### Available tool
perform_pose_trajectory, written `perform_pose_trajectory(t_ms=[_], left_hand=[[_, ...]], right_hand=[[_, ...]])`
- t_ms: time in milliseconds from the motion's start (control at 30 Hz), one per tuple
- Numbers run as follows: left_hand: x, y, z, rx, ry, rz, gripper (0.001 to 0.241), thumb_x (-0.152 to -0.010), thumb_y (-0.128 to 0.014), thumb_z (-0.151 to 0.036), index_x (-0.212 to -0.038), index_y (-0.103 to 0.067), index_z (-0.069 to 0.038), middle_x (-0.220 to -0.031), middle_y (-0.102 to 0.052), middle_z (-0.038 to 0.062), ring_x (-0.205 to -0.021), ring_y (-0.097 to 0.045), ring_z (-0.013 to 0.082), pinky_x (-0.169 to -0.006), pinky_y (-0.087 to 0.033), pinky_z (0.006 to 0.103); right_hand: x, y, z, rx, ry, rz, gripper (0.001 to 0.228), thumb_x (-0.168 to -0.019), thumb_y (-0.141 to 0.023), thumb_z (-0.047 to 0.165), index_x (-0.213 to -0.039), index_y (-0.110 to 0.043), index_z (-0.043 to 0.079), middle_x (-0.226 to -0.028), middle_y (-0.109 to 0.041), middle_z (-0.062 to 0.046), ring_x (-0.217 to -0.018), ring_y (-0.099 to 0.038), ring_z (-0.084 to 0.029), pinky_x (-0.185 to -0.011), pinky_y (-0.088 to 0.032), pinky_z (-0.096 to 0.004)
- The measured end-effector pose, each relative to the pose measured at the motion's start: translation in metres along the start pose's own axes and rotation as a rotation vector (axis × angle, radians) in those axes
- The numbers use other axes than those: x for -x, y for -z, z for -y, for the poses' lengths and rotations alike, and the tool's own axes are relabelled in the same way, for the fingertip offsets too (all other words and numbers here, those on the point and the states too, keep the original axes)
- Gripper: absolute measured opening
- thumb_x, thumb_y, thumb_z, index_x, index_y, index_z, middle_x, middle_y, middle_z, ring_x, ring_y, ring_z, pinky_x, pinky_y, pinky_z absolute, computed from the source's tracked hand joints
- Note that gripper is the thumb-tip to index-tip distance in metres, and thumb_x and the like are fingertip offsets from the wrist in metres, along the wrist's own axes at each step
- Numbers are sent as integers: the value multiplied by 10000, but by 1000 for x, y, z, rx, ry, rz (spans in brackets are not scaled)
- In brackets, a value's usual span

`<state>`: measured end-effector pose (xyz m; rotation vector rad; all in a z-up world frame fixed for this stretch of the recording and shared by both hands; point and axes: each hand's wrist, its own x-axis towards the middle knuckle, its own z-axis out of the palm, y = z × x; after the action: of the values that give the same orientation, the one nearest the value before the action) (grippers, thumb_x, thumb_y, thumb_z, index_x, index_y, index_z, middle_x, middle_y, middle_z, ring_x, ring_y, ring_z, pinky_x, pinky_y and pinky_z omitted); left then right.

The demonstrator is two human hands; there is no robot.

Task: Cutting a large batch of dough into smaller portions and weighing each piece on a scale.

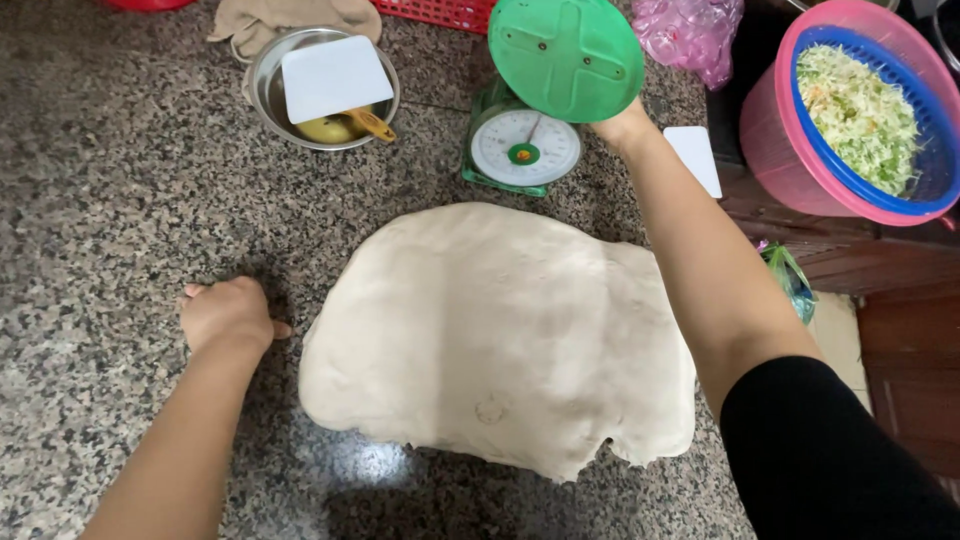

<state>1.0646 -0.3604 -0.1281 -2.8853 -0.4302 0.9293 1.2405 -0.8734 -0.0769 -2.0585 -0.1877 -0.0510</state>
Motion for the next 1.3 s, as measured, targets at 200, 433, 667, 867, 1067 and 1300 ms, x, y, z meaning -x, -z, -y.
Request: perform_pose_trajectory(t_ms=[200,433,667,867,1067,1300], left_hand=[[-1,2,0,-31,-1,4,927,-679,-946,-525,-1411,-630,-54,-1537,-476,261,-1492,-397,392,-1193,-375,422],[0,5,-3,8,25,36,929,-655,-954,-526,-1397,-648,-58,-1553,-464,283,-1434,-489,398,-1054,-531,413],[6,12,-6,-39,43,54,964,-641,-944,-562,-1396,-639,-47,-1576,-390,295,-1450,-456,378,-1052,-521,393],[-3,3,-2,-22,25,9,1020,-614,-969,-538,-1417,-604,-26,-1564,-384,305,-1456,-420,389,-1139,-416,386],[6,9,-3,-21,3,14,970,-643,-957,-526,-1409,-624,-32,-1531,-481,261,-1505,-376,383,-1199,-360,407],[-12,-11,1,9,9,-53,1006,-602,-983,-523,-1385,-613,-12,-1531,-422,318,-1446,-388,412,-1145,-372,417]], right_hand=[[1,0,3,147,43,25,461,-966,-736,134,-1407,-603,100,-1404,-637,-64,-1255,-600,-179,-1048,-533,-359],[-2,-4,-9,-58,-62,49,463,-973,-731,153,-1419,-614,109,-1418,-643,-68,-1266,-610,-188,-1074,-536,-375],[1,-5,-1,81,-118,-9,463,-964,-720,193,-1409,-611,124,-1394,-648,-72,-1241,-613,-180,-1024,-535,-366],[2,-2,1,97,-100,-5,450,-951,-725,196,-1384,-632,119,-1376,-662,-72,-1230,-627,-180,-1018,-548,-365],[2,4,9,118,-164,-19,436,-956,-717,210,-1376,-638,128,-1362,-671,-62,-1211,-635,-175,-1002,-552,-363],[6,-1,16,133,-239,-23,421,-962,-709,225,-1368,-645,137,-1347,-681,-52,-1191,-643,-170,-984,-556,-360]])
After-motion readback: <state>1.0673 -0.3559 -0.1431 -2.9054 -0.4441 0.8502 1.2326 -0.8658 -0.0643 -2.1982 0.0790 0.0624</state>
